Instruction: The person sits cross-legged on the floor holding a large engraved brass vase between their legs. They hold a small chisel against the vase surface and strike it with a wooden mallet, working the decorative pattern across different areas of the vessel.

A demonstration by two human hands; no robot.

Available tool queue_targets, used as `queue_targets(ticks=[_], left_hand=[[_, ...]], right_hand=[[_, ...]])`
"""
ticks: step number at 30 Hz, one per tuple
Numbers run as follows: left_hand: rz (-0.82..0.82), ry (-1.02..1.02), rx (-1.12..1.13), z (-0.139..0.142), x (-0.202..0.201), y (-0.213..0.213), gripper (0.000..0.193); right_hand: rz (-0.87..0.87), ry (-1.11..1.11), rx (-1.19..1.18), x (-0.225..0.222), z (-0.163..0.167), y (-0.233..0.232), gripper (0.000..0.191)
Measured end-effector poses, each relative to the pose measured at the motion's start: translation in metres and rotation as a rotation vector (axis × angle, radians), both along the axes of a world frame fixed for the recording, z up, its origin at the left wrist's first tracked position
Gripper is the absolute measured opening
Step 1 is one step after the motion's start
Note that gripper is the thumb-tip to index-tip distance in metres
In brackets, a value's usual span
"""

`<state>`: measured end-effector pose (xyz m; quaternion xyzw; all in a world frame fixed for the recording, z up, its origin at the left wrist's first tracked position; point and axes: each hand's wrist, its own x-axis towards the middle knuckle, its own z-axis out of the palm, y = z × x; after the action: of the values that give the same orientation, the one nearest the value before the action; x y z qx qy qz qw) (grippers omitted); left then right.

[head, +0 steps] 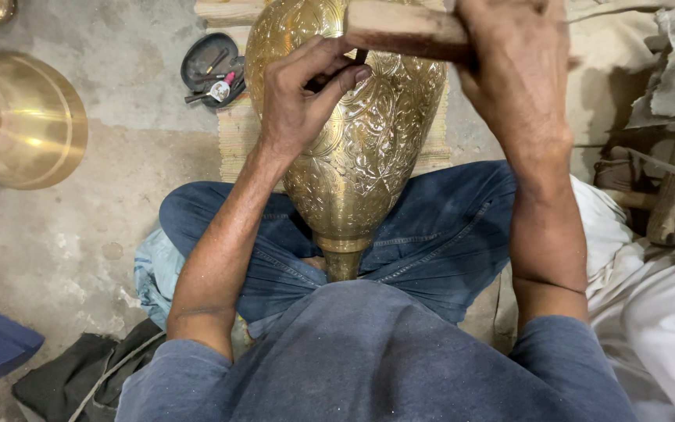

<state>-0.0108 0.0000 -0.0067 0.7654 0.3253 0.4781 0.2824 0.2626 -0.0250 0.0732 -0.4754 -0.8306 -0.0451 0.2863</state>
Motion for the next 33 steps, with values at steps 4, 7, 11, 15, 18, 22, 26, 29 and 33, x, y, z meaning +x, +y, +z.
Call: queue_targets(ticks=[4, 7, 11, 15, 18, 22, 26, 29, 33], left_hand=[[0.018, 0.031, 0.006, -0.003, -0.001, 0.002, 0.029], [0.01, 0.032, 0.004, -0.005, -0.002, 0.004, 0.027], [0.015, 0.053, 0.003, -0.006, -0.002, 0.005, 0.03], [0.004, 0.052, 0.02, 0.0, -0.001, 0.005, 0.028], [0.003, 0.045, -0.009, 0.006, 0.0, 0.001, 0.03], [-0.016, 0.039, 0.019, 0.013, -0.001, -0.001, 0.033], [0.006, 0.086, 0.018, 0.015, -0.001, 0.002, 0.032], [-0.012, 0.071, -0.01, 0.014, -0.003, 0.003, 0.031], [-0.01, 0.051, 0.036, 0.013, -0.002, 0.0, 0.033]], right_hand=[[0.019, 0.308, -0.156, 0.0, -0.001, 0.001, 0.02], [-0.047, 0.037, 0.048, -0.001, 0.002, 0.001, 0.023], [-0.145, 0.239, -0.154, -0.005, 0.005, -0.001, 0.032], [-0.094, -0.067, 0.043, -0.003, 0.007, -0.007, 0.024], [-0.007, 0.242, -0.122, 0.002, 0.006, -0.011, 0.024], [-0.031, -0.014, 0.119, 0.003, 0.004, -0.009, 0.029], [-0.102, 0.256, -0.178, -0.002, 0.006, -0.001, 0.017], [-0.059, -0.207, 0.082, -0.003, 0.01, 0.004, 0.03], [-0.094, 0.343, -0.192, -0.002, 0.003, 0.006, 0.018]])
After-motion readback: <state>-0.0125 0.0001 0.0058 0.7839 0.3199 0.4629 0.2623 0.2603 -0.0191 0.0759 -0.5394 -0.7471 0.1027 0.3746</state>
